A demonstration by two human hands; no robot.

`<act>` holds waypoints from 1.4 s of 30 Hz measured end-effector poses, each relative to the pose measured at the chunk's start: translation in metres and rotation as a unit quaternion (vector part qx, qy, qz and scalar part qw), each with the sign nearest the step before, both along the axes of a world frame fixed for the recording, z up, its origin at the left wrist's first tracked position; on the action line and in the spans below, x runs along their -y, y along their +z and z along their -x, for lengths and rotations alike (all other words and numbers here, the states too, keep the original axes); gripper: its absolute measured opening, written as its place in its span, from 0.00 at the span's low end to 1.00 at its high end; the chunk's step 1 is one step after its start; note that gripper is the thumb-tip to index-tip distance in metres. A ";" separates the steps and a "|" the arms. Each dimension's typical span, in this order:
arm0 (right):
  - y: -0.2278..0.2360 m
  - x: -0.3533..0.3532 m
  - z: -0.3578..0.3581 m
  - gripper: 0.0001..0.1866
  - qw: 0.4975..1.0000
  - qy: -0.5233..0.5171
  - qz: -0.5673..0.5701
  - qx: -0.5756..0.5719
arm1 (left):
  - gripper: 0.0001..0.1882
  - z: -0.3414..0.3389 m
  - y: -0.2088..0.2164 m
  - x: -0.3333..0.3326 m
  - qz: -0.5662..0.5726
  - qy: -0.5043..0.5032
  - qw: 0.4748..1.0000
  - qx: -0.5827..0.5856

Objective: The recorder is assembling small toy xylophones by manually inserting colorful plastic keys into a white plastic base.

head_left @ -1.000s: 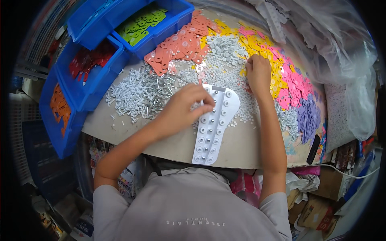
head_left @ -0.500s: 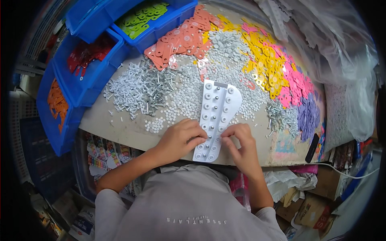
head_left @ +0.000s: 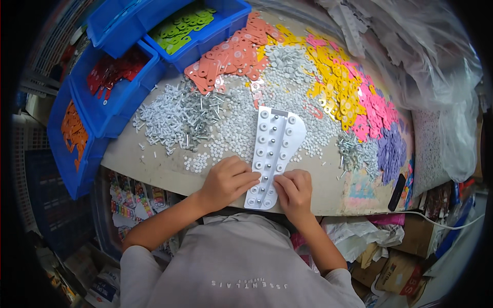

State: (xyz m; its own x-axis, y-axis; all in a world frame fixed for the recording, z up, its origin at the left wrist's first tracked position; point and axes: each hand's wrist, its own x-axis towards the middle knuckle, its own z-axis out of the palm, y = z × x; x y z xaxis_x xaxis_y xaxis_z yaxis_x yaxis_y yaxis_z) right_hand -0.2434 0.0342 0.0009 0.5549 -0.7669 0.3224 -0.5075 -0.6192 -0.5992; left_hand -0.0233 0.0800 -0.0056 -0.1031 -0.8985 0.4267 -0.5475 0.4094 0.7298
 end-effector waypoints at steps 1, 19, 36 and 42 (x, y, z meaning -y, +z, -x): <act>-0.004 0.000 0.001 0.09 0.999 0.003 0.038 0.008 | 0.08 -0.001 -0.002 0.000 0.001 0.000 1.000 0.001; -0.003 0.238 -0.017 0.07 0.972 -0.164 0.155 -0.068 | 0.09 -0.023 -0.008 0.233 -0.094 0.107 0.986 0.086; -0.002 0.228 -0.021 0.04 0.968 -0.173 0.183 -0.008 | 0.06 -0.010 -0.028 0.246 0.006 0.100 0.982 0.159; 0.053 0.092 -0.010 0.03 0.995 -0.070 -0.046 0.049 | 0.08 -0.011 0.034 0.149 -0.120 0.001 0.990 -0.074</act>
State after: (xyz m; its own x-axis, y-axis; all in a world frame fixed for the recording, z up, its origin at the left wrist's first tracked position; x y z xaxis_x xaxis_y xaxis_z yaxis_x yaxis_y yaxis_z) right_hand -0.2334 -0.0575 0.0543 0.4090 -0.8636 0.2948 -0.5215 -0.4863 -0.7011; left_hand -0.0124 -0.0687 0.0286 -0.0536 -0.9760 0.2110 -0.4281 0.2134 0.8782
